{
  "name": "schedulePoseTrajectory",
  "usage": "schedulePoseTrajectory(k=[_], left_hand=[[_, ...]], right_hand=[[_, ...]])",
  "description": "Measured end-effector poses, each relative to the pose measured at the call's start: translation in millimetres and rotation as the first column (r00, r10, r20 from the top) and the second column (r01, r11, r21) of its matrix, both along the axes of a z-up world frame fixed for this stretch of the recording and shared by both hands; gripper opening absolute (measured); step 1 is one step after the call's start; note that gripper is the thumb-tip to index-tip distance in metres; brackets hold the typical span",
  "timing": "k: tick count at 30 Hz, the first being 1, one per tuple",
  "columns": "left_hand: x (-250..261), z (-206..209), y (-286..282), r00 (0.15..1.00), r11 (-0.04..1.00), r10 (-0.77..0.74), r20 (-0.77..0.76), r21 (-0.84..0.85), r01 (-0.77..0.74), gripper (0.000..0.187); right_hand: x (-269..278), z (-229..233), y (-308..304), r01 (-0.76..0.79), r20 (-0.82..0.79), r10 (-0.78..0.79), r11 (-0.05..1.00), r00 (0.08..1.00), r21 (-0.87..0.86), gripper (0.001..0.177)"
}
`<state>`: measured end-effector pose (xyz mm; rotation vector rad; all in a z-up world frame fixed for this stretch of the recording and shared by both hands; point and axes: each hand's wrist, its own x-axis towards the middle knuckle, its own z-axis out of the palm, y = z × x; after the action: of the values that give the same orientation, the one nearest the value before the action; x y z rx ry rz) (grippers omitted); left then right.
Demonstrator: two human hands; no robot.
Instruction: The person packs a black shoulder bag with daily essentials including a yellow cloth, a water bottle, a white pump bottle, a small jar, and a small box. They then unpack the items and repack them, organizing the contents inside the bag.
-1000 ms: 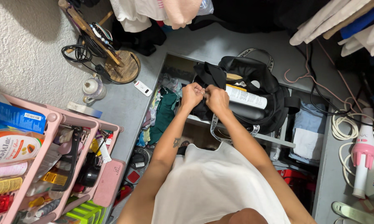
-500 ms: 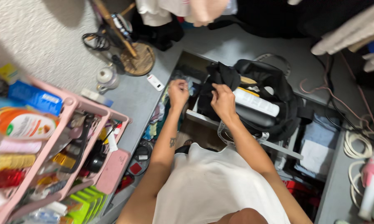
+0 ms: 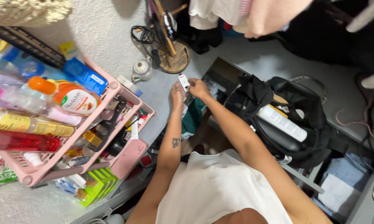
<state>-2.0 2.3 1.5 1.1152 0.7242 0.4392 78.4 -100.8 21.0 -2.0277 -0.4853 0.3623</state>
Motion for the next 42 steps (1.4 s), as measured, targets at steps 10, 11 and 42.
schedulePoseTrajectory(k=[10, 11, 42], left_hand=[[1.0, -15.8, -14.7, 0.998, 0.982, -0.005, 0.067, -0.19, 0.018, 0.043], [1.7, -17.5, -21.0, 0.995, 0.985, 0.001, 0.096, -0.171, 0.016, 0.043], [20.3, 50.3, -222.2, 0.851, 0.633, -0.487, -0.197, 0.592, 0.499, 0.017]], right_hand=[[-11.4, -5.9, -6.1, 0.137, -0.08, -0.137, 0.991, 0.987, 0.004, 0.042], [-14.1, -3.2, -9.9, 0.139, -0.085, -0.135, 0.989, 0.987, 0.044, 0.041], [-108.2, 150.4, -278.0, 0.533, 0.529, -0.464, 0.846, 0.711, 0.027, 0.026]])
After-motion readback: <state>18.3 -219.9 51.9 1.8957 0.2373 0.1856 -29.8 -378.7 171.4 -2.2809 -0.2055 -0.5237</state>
